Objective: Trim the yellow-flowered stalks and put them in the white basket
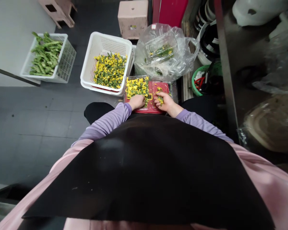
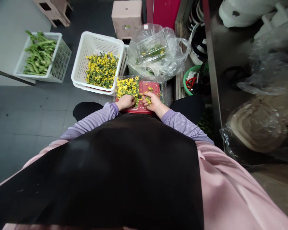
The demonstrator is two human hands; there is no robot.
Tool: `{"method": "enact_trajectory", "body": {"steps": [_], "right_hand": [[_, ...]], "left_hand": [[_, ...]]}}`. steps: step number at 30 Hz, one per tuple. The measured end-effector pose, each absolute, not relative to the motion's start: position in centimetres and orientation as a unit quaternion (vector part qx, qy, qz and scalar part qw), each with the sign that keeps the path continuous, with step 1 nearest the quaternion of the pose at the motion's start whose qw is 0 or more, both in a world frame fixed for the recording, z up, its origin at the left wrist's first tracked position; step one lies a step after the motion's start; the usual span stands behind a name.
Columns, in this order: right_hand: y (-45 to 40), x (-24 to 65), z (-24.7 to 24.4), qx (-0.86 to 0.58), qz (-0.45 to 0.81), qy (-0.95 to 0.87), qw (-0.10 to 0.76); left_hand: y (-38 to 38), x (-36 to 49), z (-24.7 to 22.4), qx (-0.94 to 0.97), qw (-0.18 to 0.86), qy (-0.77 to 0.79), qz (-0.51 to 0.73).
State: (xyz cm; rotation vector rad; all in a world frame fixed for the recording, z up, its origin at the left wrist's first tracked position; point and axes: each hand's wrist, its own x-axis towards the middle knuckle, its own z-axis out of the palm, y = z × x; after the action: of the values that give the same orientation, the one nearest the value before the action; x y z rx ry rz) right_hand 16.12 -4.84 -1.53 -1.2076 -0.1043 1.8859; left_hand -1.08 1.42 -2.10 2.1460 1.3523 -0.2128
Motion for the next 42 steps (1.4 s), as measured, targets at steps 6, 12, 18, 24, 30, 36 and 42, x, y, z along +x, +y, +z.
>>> {"method": "enact_trajectory", "body": {"steps": [6, 12, 18, 24, 30, 36, 42], "right_hand": [[-5.5, 13.9, -2.1, -0.518, 0.719, -0.238, 0.397], [-4.9, 12.8, -1.8, -0.502, 0.702, -0.324, 0.388], [-4.7, 12.9, -2.2, -0.544, 0.665, -0.286, 0.424], [-5.1, 12.7, -2.2, -0.574, 0.63, -0.316, 0.418], [-5.0, 12.3, -1.9, -0.564, 0.588, -0.411, 0.409], [-4.4, 12.6, -3.1, -0.592, 0.57, -0.391, 0.414], [-4.4, 12.7, -4.2, -0.598, 0.505, -0.438, 0.442]], "left_hand": [[0.0, -3.1, 1.4, 0.57, 0.631, 0.518, 0.091], [-0.9, -3.7, 1.9, 0.437, 0.734, 0.495, 0.16], [-0.5, -3.5, 0.9, 0.413, 0.717, 0.531, 0.182], [-0.8, -2.8, 0.8, 0.439, 0.684, 0.555, 0.178], [-1.2, -2.3, 0.8, 0.425, 0.658, 0.595, 0.183], [-1.4, -3.1, 0.8, 0.426, 0.693, 0.56, 0.156], [-1.5, -3.4, 0.8, 0.446, 0.694, 0.547, 0.141]]}}
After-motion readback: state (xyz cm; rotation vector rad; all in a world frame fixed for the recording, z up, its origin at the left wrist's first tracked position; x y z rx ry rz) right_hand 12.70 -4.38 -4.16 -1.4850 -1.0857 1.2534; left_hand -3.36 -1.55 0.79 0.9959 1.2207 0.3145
